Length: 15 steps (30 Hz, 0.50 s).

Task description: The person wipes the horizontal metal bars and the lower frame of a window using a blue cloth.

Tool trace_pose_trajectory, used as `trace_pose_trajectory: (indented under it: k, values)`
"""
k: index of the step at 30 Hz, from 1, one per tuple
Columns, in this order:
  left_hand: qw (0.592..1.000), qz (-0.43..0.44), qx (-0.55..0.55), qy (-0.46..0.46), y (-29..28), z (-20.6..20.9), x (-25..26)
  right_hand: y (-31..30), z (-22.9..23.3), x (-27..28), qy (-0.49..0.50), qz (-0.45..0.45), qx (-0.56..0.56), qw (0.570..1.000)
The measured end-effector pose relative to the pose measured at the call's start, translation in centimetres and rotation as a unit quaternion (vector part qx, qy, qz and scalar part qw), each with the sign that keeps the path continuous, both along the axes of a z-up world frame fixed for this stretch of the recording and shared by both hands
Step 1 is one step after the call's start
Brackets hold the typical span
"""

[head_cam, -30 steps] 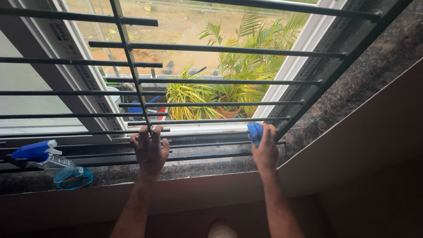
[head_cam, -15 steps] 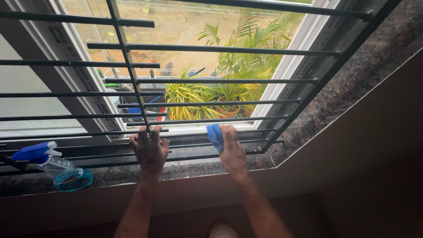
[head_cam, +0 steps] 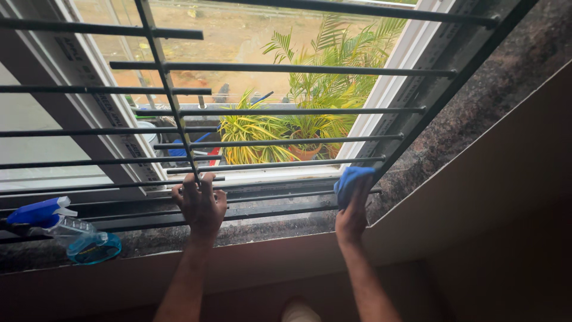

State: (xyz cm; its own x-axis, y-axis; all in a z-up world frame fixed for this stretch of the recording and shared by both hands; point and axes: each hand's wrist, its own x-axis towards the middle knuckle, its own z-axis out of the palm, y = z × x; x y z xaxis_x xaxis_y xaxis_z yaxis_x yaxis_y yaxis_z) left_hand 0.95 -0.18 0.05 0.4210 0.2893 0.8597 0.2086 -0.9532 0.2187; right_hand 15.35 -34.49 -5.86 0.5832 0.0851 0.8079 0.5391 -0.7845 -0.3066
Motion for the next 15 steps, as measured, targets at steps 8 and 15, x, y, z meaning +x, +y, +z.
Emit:
trace_pose_trajectory:
  k: [8, 15]
  values:
    - [1.000, -0.005, -0.010, 0.001, -0.1, -0.2, 0.3, 0.3, 0.0, -1.0, 0.191, -0.025, -0.014, 0.981]
    - [1.000, -0.005, -0.018, 0.000, -0.3, -0.3, 0.5, 5.6, 3.4, -1.6, 0.165, 0.005, -0.053, 0.985]
